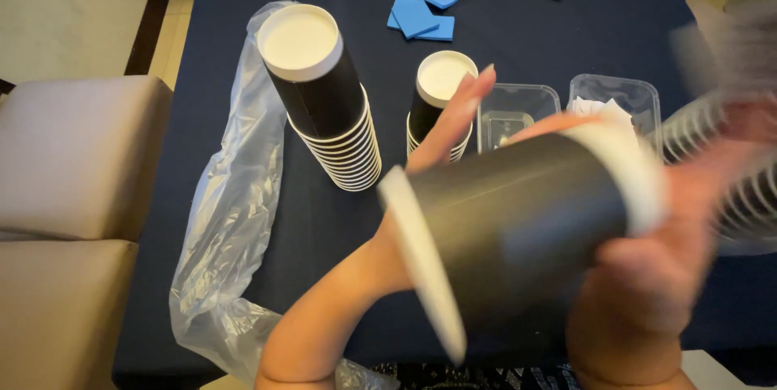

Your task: Applying logo stickers to the sides of black paper cups at a workstation.

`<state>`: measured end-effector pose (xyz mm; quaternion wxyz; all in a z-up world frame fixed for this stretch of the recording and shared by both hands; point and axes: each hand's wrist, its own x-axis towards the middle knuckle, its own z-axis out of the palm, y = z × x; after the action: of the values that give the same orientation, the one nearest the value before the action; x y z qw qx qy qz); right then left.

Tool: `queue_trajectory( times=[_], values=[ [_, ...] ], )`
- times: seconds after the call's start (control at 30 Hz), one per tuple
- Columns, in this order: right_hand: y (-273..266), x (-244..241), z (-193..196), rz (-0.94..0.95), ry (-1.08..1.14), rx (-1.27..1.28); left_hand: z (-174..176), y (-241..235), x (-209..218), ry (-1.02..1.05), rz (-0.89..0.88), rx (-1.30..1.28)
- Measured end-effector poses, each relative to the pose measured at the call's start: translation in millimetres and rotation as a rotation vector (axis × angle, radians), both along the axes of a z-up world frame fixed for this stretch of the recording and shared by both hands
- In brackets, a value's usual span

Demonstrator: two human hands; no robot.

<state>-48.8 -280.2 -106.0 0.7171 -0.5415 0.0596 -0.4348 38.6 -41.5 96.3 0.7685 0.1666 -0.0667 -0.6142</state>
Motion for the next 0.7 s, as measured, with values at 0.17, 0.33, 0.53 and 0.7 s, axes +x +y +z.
queue_trajectory(
  times=[0.17,0.33,0.53,0.7],
  values=[
    [90,11,130,0.743,0.069,-0.085,-56,8,-5,-0.497,0.466,0.170],
    [57,9,125,0.460,0.112,-0.372,-106,25,-13,-0.997,0.928,0.346],
    [15,-9,105,0.249,0.198,-0.559,-94,24,-7,-1.082,0.977,0.408],
    [60,-7,140,0.271,0.188,-0.722,-78,27,-13,-1.344,0.919,0.581]
  ],
)
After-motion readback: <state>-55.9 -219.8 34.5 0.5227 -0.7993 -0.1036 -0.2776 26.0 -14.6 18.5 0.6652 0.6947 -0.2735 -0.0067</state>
